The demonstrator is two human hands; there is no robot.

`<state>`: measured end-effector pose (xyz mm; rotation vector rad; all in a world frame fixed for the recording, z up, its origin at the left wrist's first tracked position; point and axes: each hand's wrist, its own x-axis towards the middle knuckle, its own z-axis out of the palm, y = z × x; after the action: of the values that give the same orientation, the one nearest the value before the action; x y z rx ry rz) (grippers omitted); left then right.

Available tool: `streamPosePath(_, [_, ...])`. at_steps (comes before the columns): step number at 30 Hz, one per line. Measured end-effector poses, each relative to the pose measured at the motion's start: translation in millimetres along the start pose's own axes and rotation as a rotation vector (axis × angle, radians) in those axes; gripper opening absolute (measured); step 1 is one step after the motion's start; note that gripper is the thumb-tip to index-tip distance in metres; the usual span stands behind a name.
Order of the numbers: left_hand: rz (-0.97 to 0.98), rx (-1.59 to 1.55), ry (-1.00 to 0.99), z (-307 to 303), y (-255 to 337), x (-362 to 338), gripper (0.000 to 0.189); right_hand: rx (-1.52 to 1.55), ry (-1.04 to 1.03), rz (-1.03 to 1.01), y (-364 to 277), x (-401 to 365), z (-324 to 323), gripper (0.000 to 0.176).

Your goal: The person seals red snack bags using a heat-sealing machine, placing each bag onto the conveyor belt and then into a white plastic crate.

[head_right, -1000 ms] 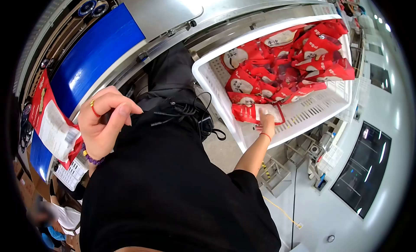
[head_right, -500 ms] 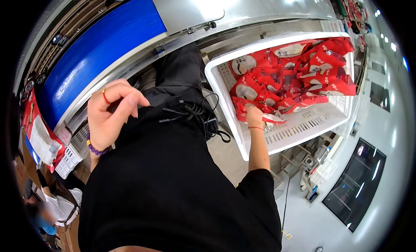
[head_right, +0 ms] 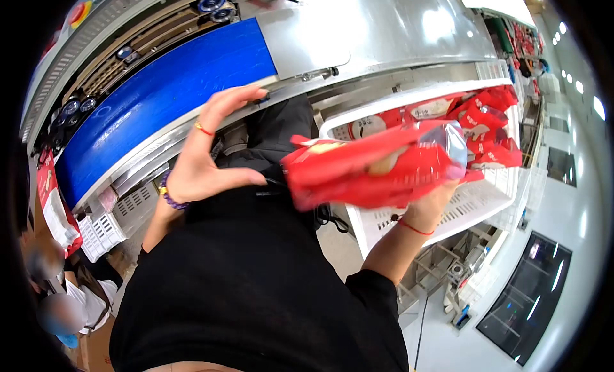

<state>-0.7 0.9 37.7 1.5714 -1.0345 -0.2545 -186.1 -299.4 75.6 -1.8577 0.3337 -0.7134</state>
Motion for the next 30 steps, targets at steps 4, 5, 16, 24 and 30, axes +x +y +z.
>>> streamPosePath(4, [0.059, -0.054, -0.057, 10.1, -5.9, -1.5, 0.088, 0.272, -0.237, 0.073, -33.0, 11.4, 83.4, 0.053])
streamPosePath(5, [-0.199, -0.491, -0.077, 13.1, -6.7, -14.9, 0.073, 0.387, -0.269, 0.146, -51.5, 11.7, 106.9, 0.055])
streamPosePath(16, [-0.263, 0.008, 0.302, -14.4, -41.5, -76.0, 0.047, -0.228, -0.616, -0.452, -69.9, 33.1, 147.2, 0.062])
streamPosePath(24, [-0.229, 0.089, 0.114, -16.6, -53.5, -76.1, 0.061, -0.596, -0.817, -0.645, -62.5, 44.4, 151.8, 0.013])
streamPosePath(30, [-0.217, -0.352, 0.129, -12.0, -33.6, -65.8, 0.066, -0.368, -0.754, -0.712, -56.6, 39.4, 150.5, 0.010])
